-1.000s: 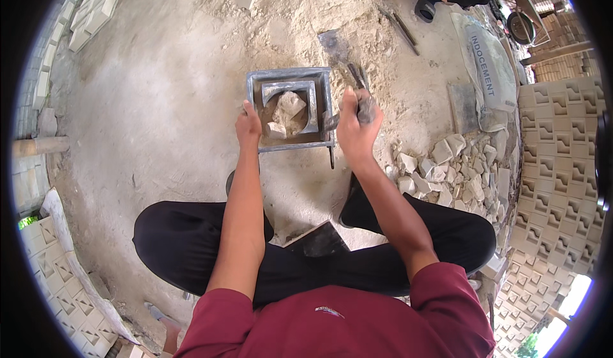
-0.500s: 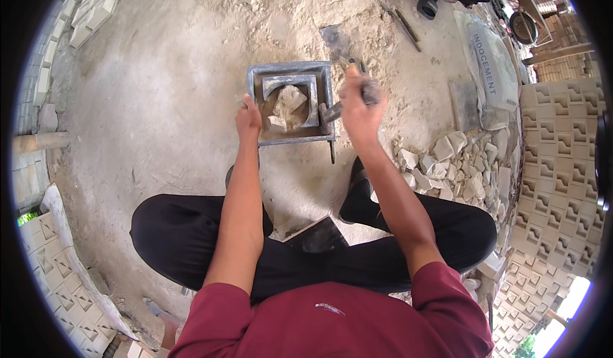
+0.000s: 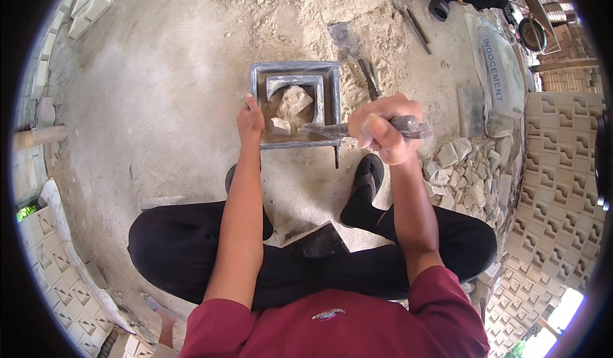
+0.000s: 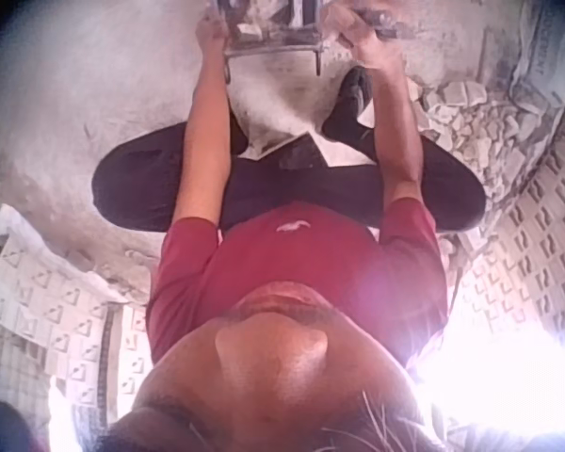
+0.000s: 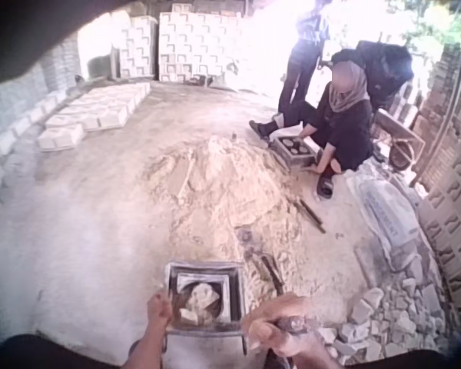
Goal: The person uses a trowel to pack sand and cement mixture into a square metal mold, smooths the surface, and cleans the edges by hand.
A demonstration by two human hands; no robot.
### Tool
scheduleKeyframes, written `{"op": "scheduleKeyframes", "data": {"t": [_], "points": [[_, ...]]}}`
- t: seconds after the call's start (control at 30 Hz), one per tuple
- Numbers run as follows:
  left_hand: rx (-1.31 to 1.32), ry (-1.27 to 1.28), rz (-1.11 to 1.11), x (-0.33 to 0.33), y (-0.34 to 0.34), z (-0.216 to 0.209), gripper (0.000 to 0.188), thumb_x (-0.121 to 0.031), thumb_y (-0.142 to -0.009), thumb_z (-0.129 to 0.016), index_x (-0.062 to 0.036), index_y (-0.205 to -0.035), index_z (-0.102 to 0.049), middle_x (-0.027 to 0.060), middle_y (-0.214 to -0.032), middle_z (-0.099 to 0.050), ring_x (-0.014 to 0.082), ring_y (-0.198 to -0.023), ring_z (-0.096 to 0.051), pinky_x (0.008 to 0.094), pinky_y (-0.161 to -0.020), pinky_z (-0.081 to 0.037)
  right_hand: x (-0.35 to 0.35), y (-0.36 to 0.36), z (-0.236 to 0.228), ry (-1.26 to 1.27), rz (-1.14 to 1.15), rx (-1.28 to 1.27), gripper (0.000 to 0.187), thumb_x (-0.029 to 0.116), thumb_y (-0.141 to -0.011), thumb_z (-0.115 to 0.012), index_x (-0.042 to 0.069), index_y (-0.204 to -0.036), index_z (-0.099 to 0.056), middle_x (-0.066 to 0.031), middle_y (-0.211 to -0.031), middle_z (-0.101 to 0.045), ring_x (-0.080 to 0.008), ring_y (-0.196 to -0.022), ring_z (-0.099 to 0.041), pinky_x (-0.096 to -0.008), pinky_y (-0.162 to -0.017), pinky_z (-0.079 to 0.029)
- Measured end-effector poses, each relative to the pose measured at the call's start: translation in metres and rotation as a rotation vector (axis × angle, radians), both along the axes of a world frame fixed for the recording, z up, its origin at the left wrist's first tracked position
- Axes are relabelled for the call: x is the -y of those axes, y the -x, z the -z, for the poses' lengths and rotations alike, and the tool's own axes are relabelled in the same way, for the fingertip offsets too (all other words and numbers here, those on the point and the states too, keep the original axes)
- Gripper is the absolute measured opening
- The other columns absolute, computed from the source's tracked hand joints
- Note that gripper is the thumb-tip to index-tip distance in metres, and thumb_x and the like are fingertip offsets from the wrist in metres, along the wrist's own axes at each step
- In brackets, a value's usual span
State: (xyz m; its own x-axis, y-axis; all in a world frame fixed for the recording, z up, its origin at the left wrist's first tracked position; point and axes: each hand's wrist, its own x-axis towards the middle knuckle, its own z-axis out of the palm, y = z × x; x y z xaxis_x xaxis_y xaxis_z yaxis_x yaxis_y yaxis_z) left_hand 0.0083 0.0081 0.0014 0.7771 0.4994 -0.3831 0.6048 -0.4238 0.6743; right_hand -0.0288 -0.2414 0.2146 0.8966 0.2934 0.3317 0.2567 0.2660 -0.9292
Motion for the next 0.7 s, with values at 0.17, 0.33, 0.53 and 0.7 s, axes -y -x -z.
{"op": "scheduleKeyframes", "data": {"t": [0.17,0.33,0.53,0.7], "points": [[0.020,-0.020,-0.009,0.000,0.000,0.000,0.079,-0.059,-0.093,-0.025,0.0096,-0.107,-0.062,0.0337,-0.108,-0.060,0.0479,-0.108,-0.054,0.0496,-0.095,-0.040,-0.006,-0.006,0.009,0.044,-0.114,0.001,0.022,0.010,-0.081,-0.063,0.000,-0.062,-0.065,-0.0048,-0.051,-0.060,-0.0105,-0.042,-0.055,-0.0232,-0.040,-0.041],[-0.006,-0.031,-0.012,0.006,-0.001,-0.006,0.079,-0.059,-0.093,-0.026,0.0098,-0.104,-0.063,0.0340,-0.106,-0.060,0.0482,-0.107,-0.054,0.0499,-0.093,-0.040,-0.010,-0.008,0.019,0.177,-0.384,-0.099,0.022,0.013,-0.083,-0.066,0.002,-0.064,-0.066,-0.0042,-0.052,-0.061,-0.0098,-0.044,-0.056,-0.0222,-0.044,-0.043],[0.028,-0.013,-0.008,0.006,-0.001,-0.007,0.077,-0.058,-0.093,-0.025,0.0084,-0.102,-0.064,0.0335,-0.104,-0.061,0.0481,-0.105,-0.055,0.0502,-0.093,-0.041,-0.015,-0.010,0.033,0.234,-0.345,0.002,0.025,0.021,-0.085,-0.069,0.001,-0.071,-0.069,-0.0062,-0.058,-0.063,-0.0116,-0.054,-0.059,-0.0265,-0.053,-0.046],[0.031,-0.024,0.007,0.002,0.001,-0.005,0.078,-0.058,-0.093,-0.024,0.0077,-0.103,-0.064,0.0332,-0.104,-0.061,0.0478,-0.106,-0.054,0.0496,-0.093,-0.040,-0.024,0.011,0.026,0.433,-0.008,-0.214,0.033,0.020,-0.077,-0.074,0.001,-0.057,-0.057,-0.0011,-0.049,-0.047,-0.0086,-0.048,-0.043,-0.0288,-0.045,-0.035]]}}
